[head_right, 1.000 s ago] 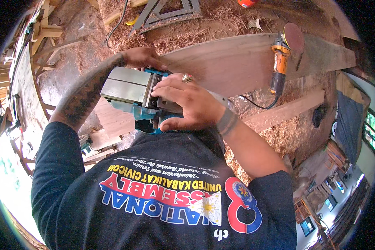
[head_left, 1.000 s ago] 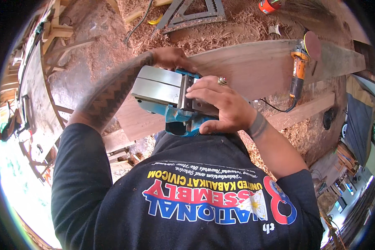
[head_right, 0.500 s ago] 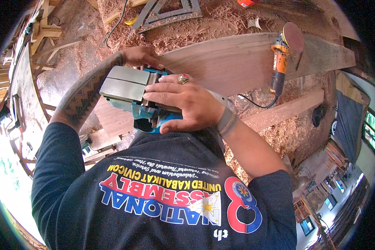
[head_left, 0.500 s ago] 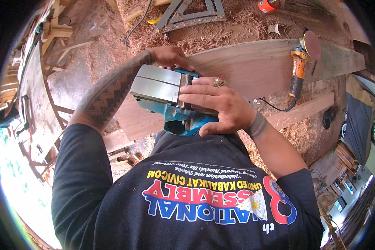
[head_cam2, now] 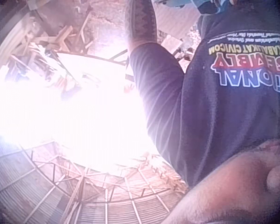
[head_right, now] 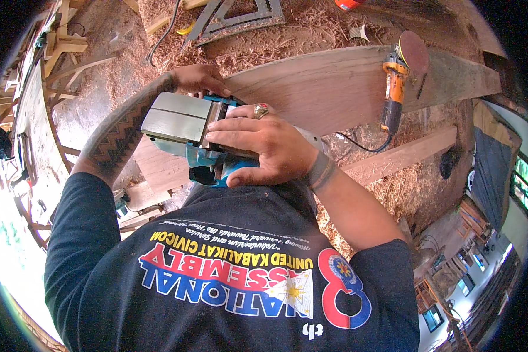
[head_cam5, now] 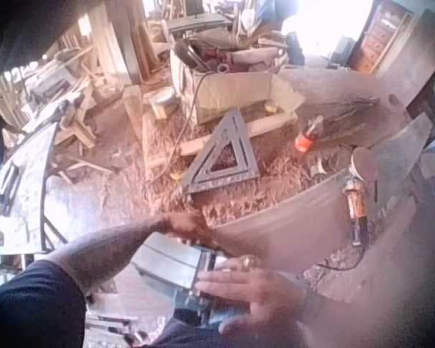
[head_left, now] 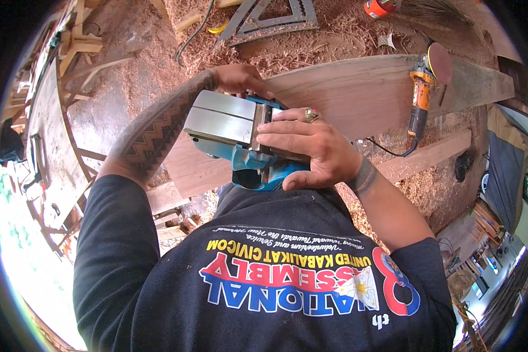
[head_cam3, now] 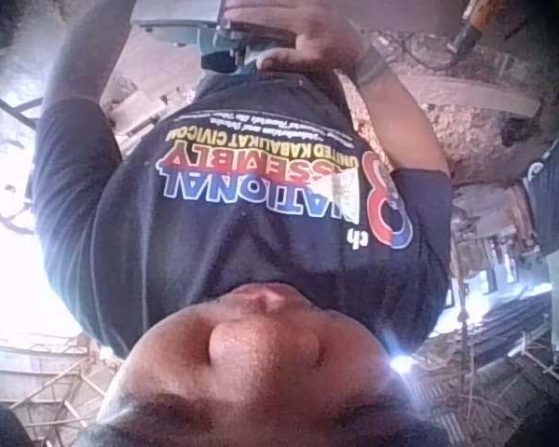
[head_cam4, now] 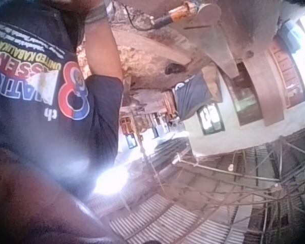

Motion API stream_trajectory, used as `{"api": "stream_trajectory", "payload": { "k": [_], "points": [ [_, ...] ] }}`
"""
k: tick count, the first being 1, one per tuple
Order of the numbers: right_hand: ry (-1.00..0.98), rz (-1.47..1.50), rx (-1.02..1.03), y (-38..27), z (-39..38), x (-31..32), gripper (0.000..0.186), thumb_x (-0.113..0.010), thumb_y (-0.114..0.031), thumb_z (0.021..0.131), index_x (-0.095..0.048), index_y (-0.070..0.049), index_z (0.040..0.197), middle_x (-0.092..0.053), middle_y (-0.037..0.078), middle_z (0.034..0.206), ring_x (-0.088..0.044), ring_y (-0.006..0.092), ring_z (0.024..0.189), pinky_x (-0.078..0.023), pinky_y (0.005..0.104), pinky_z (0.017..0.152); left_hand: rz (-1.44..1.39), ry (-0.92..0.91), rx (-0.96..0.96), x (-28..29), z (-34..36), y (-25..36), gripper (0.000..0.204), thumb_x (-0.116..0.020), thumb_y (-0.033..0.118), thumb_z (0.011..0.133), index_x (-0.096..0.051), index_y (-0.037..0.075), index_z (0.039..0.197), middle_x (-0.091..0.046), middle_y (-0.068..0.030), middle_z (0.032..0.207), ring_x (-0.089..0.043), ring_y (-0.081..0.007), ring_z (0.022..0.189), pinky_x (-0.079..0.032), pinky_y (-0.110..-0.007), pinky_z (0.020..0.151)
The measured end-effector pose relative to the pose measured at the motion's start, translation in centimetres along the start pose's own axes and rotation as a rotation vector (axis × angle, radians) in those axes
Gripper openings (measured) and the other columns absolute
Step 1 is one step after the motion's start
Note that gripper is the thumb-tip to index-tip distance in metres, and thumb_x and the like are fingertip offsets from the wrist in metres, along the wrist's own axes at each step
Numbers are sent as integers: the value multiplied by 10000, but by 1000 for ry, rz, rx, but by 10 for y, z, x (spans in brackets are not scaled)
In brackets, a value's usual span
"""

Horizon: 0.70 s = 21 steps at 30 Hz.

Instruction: The person holds and adjusts the bottom of a power planer by hand, then grips the tool with both hands to move it across the surface of a long wooden plank.

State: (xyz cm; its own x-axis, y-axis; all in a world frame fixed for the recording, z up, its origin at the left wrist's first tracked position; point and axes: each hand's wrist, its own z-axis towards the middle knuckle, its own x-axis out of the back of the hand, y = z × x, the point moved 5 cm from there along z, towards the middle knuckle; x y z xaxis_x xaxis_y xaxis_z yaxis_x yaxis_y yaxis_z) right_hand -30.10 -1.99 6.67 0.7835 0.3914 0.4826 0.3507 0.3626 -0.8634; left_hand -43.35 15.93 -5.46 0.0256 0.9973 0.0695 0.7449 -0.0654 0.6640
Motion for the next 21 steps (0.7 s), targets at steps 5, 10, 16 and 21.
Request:
{"api": "stream_trajectory", "payload": {
  "k": [5, 10, 16, 21],
  "points": [
    [41, 24, 12, 0, 1, 0, 856, -776, -693, 844, -657, -84, 1434, -661, 128, 1466, -566, 420, 1347, -444, 516, 1164, -2, 5, 3, 0, 3, -4, 585, -771, 554, 902, -825, -6, 1062, -790, -145, 896, -750, -228, 759, -590, -373, 680],
    [19, -71, -47, 6, 3, -6, 892, -755, -716, 851, -628, -70, 1452, -632, 142, 1498, -540, 430, 1379, -423, 520, 1184, 6, -12, -52, -1, 6, -5, 596, -759, 541, 914, -817, -24, 1094, -790, -152, 921, -749, -235, 798, -599, -376, 728],
    [21, -68, -48, 6, 2, -4, 900, -750, -720, 854, -627, -52, 1445, -635, 147, 1492, -540, 426, 1379, -421, 509, 1187, -16, -21, -47, -1, 7, -7, 601, -758, 538, 918, -815, -33, 1097, -792, -148, 940, -744, -238, 808, -607, -382, 744],
    [39, -63, -46, 6, 2, -3, 889, -747, -722, 858, -637, -49, 1428, -647, 160, 1467, -554, 417, 1366, -423, 510, 1182, -9, -15, -44, 0, 4, -4, 592, -761, 534, 917, -817, -29, 1092, -793, -138, 944, -742, -237, 803, -606, -384, 732]
  ]
}}
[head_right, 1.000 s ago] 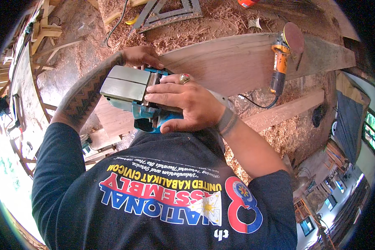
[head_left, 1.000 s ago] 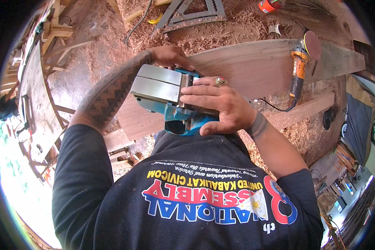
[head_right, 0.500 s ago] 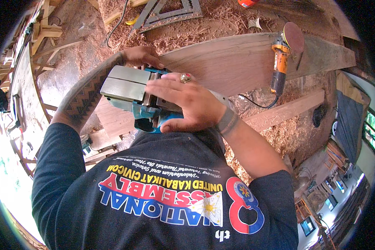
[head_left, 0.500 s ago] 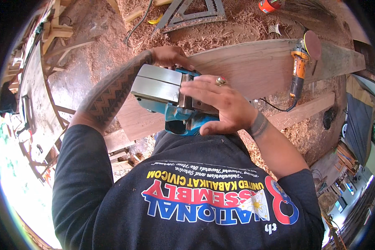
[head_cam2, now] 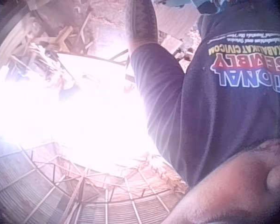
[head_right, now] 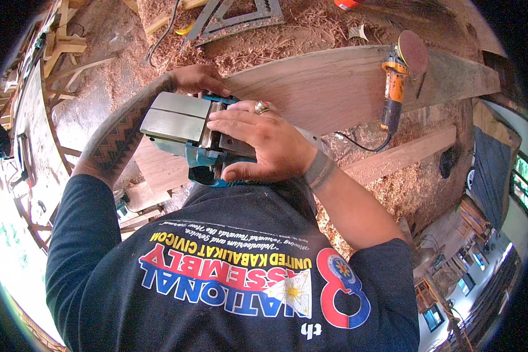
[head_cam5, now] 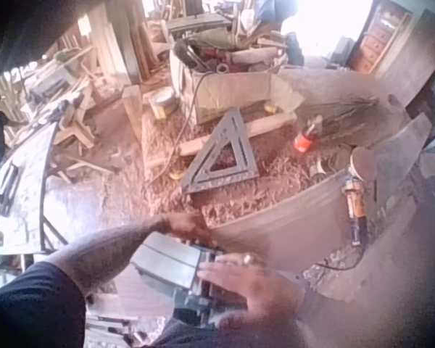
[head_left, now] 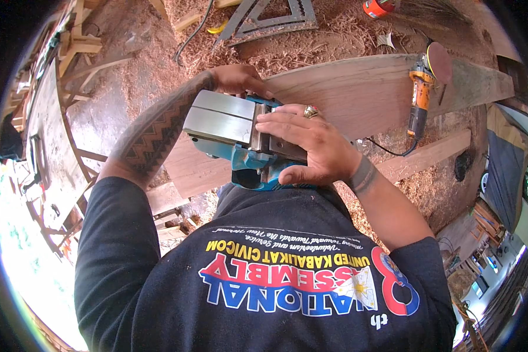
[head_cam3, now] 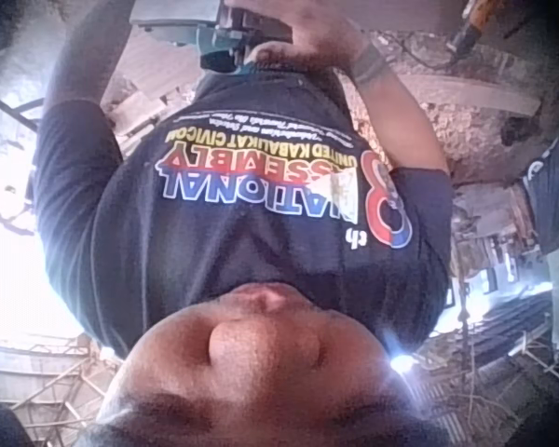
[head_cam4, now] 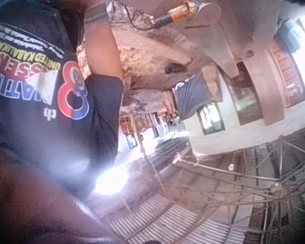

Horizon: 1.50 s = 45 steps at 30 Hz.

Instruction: The person holds and adjusts the bottom of a power planer by hand, then grips the tool with both hands to move it across the surface of a long wooden plank.

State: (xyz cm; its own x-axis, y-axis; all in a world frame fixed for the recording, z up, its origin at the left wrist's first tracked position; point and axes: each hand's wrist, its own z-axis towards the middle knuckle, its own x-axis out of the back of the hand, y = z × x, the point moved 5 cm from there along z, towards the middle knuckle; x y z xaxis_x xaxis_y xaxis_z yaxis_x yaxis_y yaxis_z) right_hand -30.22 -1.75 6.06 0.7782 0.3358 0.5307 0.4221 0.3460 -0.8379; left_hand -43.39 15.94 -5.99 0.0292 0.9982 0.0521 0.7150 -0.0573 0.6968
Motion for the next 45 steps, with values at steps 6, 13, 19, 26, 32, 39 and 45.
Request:
{"api": "stream_trajectory", "payload": {
  "k": [6, 13, 19, 26, 32, 39, 45],
  "points": [
    [-25, 100, -17, 10, 0, 1, 927, -693, -766, 882, -623, -31, 1443, -623, 199, 1477, -542, 415, 1389, -404, 525, 1200, 26, 4, -23, 0, 4, -3, 576, -757, 538, 917, -822, -13, 1069, -789, -128, 932, -737, -231, 810, -602, -396, 742],
    [-43, 45, 40, 32, 13, 1, 865, -663, -731, 919, -634, -45, 1446, -618, 194, 1490, -549, 396, 1408, -410, 497, 1193, 70, -29, -177, 0, 12, -9, 464, -752, 443, 964, -804, -17, 921, -705, -29, 744, -598, -94, 681, -457, -317, 562],
    [-2, 52, 77, 37, 9, -2, 821, -670, -707, 927, -669, -37, 1402, -649, 200, 1454, -586, 393, 1372, -427, 494, 1182, 9, -39, -126, 0, 20, -25, 508, -728, 516, 955, -820, 18, 996, -734, -51, 782, -661, -142, 715, -507, -334, 630],
    [5, 57, 69, 33, 8, -1, 820, -670, -708, 923, -676, -30, 1385, -673, 201, 1416, -607, 397, 1350, -462, 496, 1159, -2, 9, -144, -3, 10, -11, 468, -769, 418, 942, -810, -48, 973, -728, -50, 747, -623, -119, 683, -487, -337, 612],
    [-20, 97, 56, 36, 8, 1, 885, -699, -715, 900, -642, 10, 1404, -659, 226, 1426, -598, 414, 1363, -440, 503, 1174, 72, 19, -111, 0, 18, -24, 520, -739, 534, 930, -824, 22, 953, -727, -58, 758, -657, -150, 680, -507, -339, 615],
    [-51, 36, 0, 37, 7, 2, 946, -656, -751, 913, -586, 20, 1457, -587, 252, 1512, -540, 429, 1420, -398, 511, 1211, 137, -12, -115, 4, 26, -25, 429, -706, 453, 988, -813, 50, 1090, -723, -115, 825, -652, -164, 719, -522, -366, 614],
    [-18, -72, -90, 33, -5, 11, 891, -541, -768, 975, -605, -19, 1453, -601, 233, 1494, -535, 399, 1427, -394, 504, 1212, 51, 85, -258, 14, 6, -39, 454, -679, 464, 1022, -767, 37, 1149, -759, -104, 1031, -691, -139, 908, -552, -309, 742]
  ]
}}
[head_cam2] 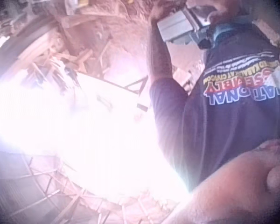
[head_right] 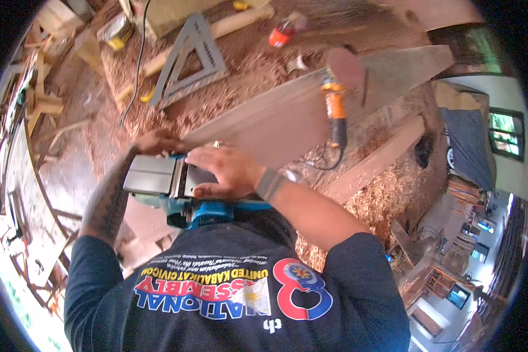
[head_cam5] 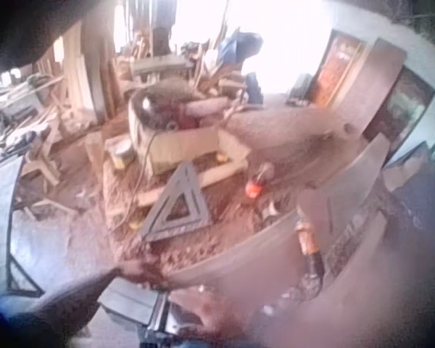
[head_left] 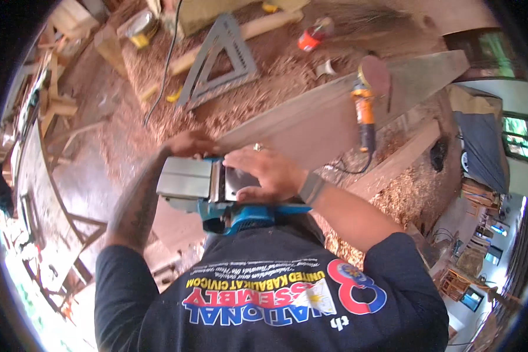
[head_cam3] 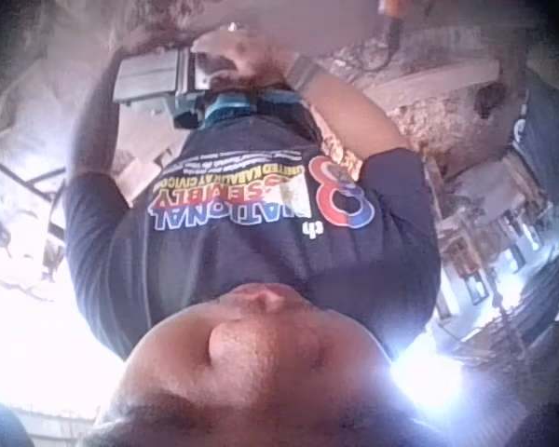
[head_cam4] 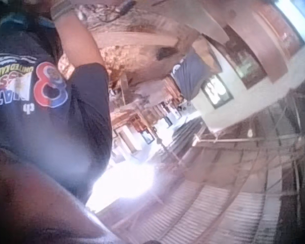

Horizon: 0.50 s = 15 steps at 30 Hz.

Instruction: The person holds and adjusts the bottom of a power planer by hand, then grips the tool with both hands to move it across the surface of a long wooden plank.

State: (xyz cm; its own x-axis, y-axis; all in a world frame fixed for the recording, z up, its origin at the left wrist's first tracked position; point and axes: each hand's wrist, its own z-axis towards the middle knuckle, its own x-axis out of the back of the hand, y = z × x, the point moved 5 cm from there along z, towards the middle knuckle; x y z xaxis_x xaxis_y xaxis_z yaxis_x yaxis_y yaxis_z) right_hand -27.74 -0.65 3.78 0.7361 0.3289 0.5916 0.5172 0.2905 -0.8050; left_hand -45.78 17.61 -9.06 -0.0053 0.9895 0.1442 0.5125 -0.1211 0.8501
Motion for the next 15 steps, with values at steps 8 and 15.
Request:
{"api": "stream_trajectory", "payload": {
  "k": [8, 15],
  "points": [
    [-31, 77, -187, -1, -36, 17, 646, -715, -486, 987, -625, -24, 1429, -632, 232, 1416, -589, 392, 1345, -438, 469, 1176, -1230, 686, -112, -51, -127, -37, 680, -557, 610, 1030, -676, 21, 1349, -729, -158, 1256, -687, -271, 1149, -536, -459, 1044],
    [-102, 172, -335, 19, -54, 21, 527, -680, -412, 1038, -631, -53, 1420, -715, 227, 1279, -701, 323, 1201, -539, 421, 1031, -1192, 767, -352, -141, -151, 14, 657, -614, 633, 1014, -666, 61, 1334, -692, -52, 1207, -660, -206, 1039, -511, -380, 943]
  ]
}}
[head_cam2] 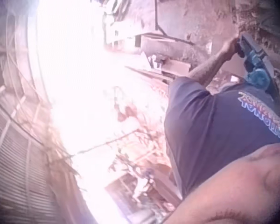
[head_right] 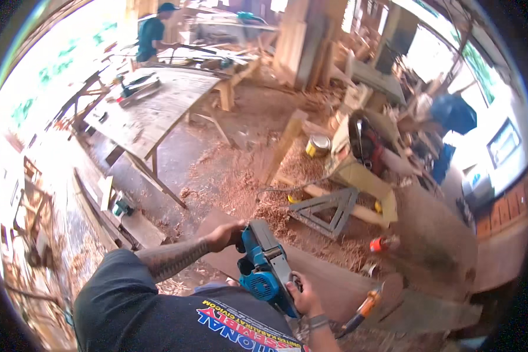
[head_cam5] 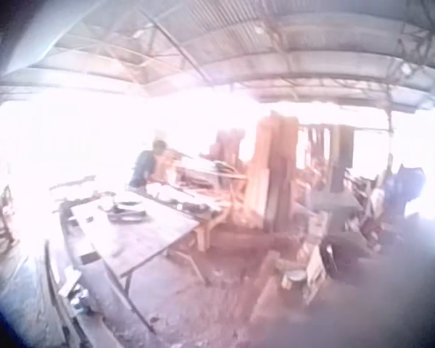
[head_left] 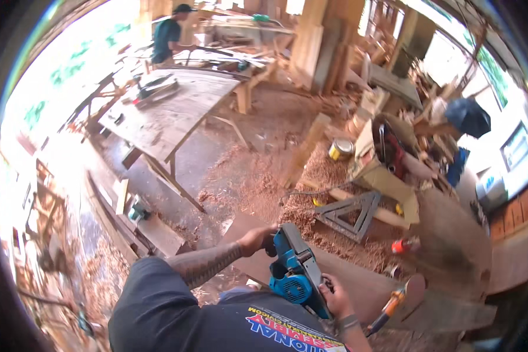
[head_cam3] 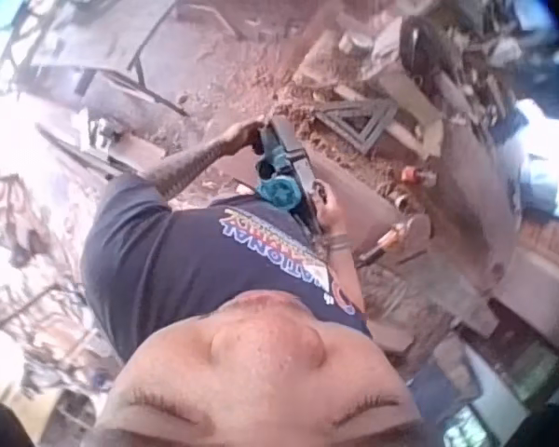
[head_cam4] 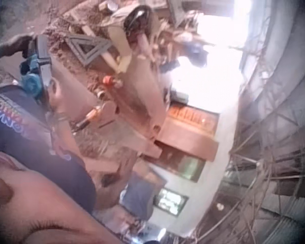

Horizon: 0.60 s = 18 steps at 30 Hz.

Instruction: The person holds and adjusts the bottom of a power planer by hand, then grips the tool with both hands to move it across the surface of a long wooden plank.

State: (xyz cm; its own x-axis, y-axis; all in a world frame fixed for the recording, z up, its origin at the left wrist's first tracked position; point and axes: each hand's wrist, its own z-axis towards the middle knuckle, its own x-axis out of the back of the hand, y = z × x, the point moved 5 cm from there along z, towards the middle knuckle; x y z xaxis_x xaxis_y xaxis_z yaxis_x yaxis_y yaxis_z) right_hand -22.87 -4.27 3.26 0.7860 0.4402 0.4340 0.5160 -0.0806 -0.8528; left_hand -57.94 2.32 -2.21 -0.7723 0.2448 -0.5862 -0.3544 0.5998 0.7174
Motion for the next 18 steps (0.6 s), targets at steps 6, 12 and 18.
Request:
{"api": "stream_trajectory", "payload": {
  "k": [6, 12, 18],
  "points": [
    [-167, -56, 36, 28, 2, 14, 474, -649, -358, 1080, -608, -46, 1434, -757, 215, 1197, -755, 293, 1078, -572, 376, 939, 604, 698, -301, -47, -53, -49, 866, -741, 572, 953, -457, 43, 1577, -511, -190, 1515, -513, -312, 1408, -418, -451, 1182],
    [-300, 189, -33, 68, -11, 13, 450, -553, -325, 1142, -585, 28, 1419, -728, 106, 1200, -680, 163, 1065, -545, 318, 950, 633, 992, -422, -107, -67, -76, 1091, -858, 551, 858, -307, 9, 1628, -412, -294, 1557, -471, -413, 1452, -409, -473, 1208],
    [-299, 522, -45, 90, -20, -10, 444, -464, -452, 1154, -637, -52, 1241, -686, 62, 1074, -670, 146, 921, -616, 333, 800, 358, 1004, -435, -107, -57, -144, 1036, -859, 541, 860, -381, -27, 1584, -548, -296, 1455, -606, -375, 1312, -500, -461, 1122]
  ]
}}
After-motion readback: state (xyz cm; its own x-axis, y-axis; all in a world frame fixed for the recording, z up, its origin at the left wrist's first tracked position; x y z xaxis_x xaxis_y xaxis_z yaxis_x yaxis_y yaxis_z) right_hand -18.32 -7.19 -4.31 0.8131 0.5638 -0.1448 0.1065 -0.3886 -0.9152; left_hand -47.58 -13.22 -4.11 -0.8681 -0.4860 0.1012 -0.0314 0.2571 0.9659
